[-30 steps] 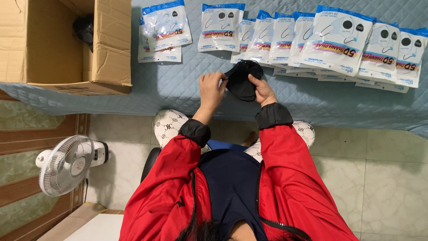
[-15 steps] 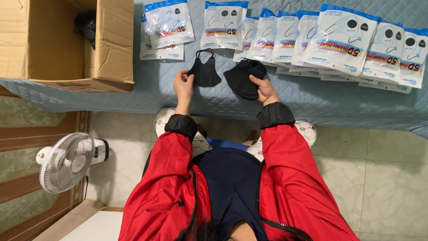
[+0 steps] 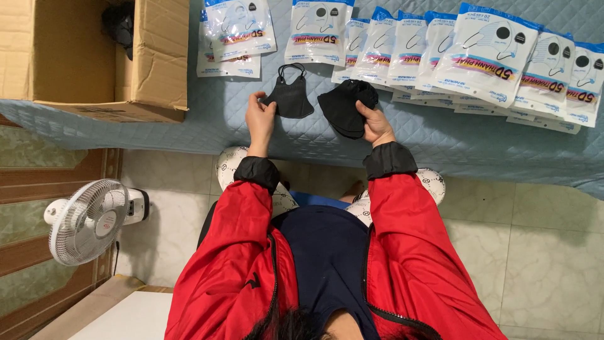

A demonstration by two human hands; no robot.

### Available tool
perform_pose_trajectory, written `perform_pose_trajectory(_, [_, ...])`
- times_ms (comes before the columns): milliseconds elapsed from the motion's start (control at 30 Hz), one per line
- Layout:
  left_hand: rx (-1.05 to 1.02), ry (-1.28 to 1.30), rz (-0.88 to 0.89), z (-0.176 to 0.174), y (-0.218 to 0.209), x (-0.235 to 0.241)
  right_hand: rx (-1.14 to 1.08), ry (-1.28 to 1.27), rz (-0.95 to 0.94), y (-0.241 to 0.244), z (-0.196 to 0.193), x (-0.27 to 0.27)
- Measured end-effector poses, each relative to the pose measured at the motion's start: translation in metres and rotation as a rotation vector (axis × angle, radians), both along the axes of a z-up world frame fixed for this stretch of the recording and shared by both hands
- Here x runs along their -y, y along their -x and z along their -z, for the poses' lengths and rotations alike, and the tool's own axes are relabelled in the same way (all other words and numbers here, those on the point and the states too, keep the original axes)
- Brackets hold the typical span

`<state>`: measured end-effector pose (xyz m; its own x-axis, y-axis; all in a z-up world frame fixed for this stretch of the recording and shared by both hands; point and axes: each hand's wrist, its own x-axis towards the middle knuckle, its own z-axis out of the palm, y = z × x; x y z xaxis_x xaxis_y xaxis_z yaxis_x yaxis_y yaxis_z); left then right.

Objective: The person takes black face masks from a cardboard box, separates them, and places them into individual plastic packaging bags. They then arrange the packaged masks on a blue bedspread next to other already packaged items.

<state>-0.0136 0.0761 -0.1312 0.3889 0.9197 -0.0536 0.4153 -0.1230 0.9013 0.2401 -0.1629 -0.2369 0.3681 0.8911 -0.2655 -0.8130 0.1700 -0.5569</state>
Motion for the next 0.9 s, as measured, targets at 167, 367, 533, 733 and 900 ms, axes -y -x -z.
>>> perform_pose_trajectory(167, [0.09, 0.015, -0.067, -0.006, -0.005, 0.018, -0.032, -0.027, -0.031, 0.022, -0.057, -0.001])
perform_pose_trajectory(367, [0.135, -0.321, 0.281, -0.036, -0.034, 0.059, -0.038, -0.013, -0.041, 0.021, -0.055, 0.0])
perform_pose_trajectory(533, [0.069, -0.538, 0.463, -0.03, -0.057, 0.077, -0.035, -0.016, -0.056, 0.01, -0.027, 0.001])
perform_pose_trajectory(733, [-0.168, -0.875, 0.419, -0.041, -0.061, 0.089, -0.027, -0.015, -0.078, 0.001, -0.004, 0.001])
perform_pose_trajectory(900, [-0.147, -1.033, 0.364, -0.028, -0.064, 0.086, -0.017, -0.007, -0.094, 0.001, -0.005, 0.003])
